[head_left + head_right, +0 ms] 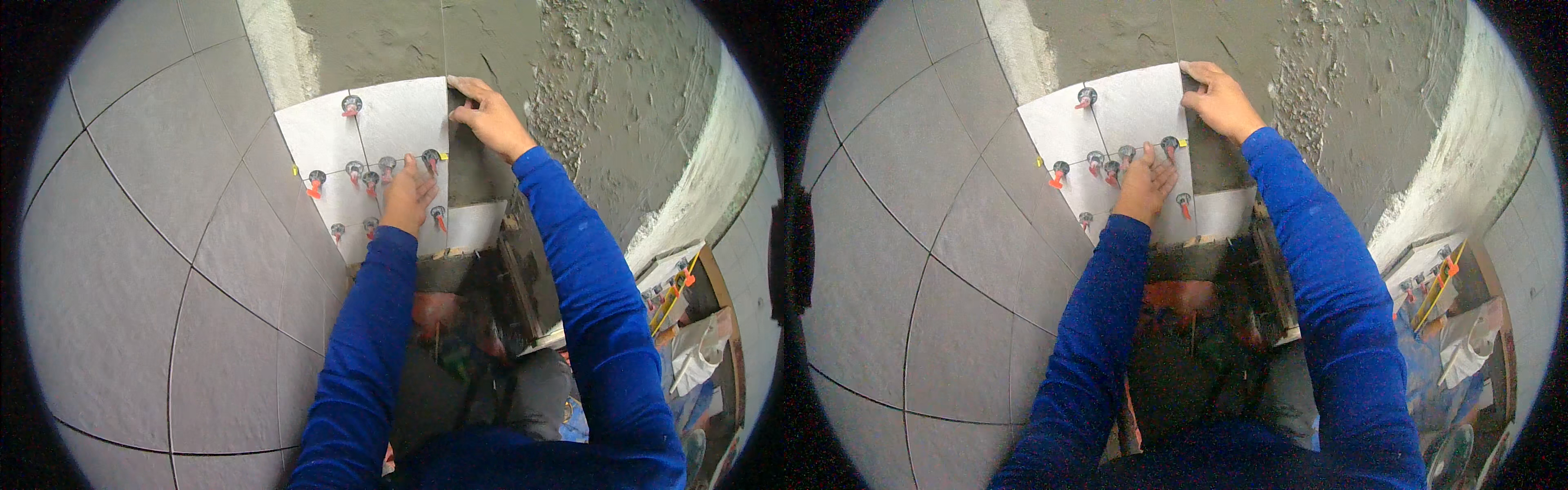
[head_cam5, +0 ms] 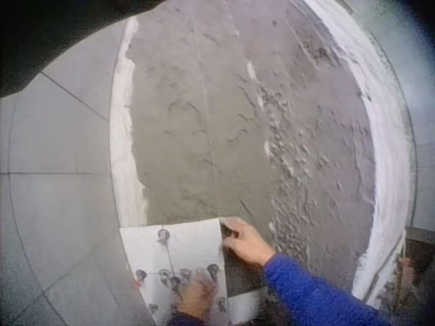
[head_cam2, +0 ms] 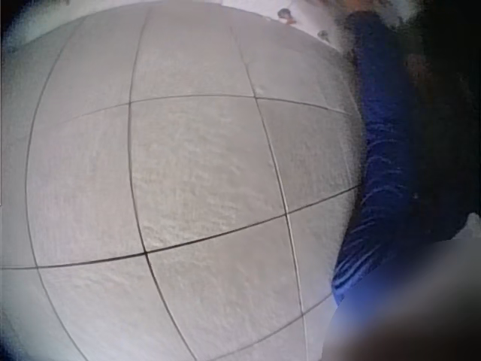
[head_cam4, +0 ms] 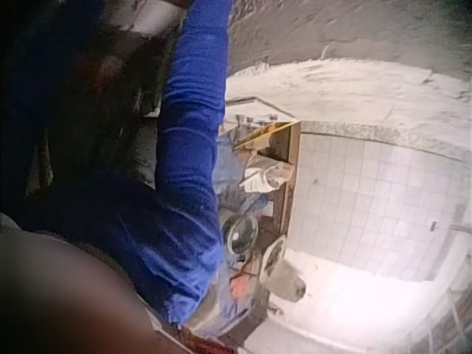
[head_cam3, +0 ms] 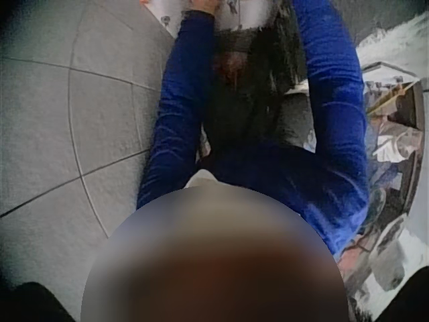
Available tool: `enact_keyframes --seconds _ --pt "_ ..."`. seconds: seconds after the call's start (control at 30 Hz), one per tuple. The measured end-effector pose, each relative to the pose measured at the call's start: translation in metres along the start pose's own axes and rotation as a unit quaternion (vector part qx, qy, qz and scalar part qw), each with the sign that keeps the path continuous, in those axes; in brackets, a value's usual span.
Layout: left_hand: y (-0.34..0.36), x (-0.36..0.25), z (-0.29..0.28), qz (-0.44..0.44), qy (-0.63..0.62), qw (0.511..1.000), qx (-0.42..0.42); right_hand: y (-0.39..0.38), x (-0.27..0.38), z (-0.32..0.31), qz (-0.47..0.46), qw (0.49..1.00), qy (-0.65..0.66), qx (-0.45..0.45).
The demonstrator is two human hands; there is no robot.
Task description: The person installs a white ceramic tile onto a wall covered with adhesive. They press the tile into place, insert and tighten red tile leveling clips, and use a green rubber mallet to tap the tile for alignment. The person then applies additional adhesive to the wall with a trowel.
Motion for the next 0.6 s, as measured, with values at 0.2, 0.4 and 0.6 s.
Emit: enact_keyframes --seconds 0.2,0.4,0.6 --pt "-0.0014 0.0001 0.0034 0.006 -0.014 1.0 0.005 0.0003 0.0009 0.0011 -0.002 1.0 0.015 -0.002" --pt "0.0023 -0.0001 0.0044 0.008 -0.005 1.0 0.012 -0.0022 -0.0023 0.0007 0.045 0.998 0.044 0.004" --pt "0.0069 0.0057 0.0007 -0.003 -0.018 0.999 -0.026 0.0011 -0.0028 0.0016 0.029 0.998 0.054 0.016"
Point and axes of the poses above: each hand's wrist, its own y-axis towards the middle knuckle, its own z-axis out of the palm, x = y × z, the point moved 10 cm from there along y, towards the middle knuckle, and after that the axes turned 2 degrees about y, right-handed, at the moved point
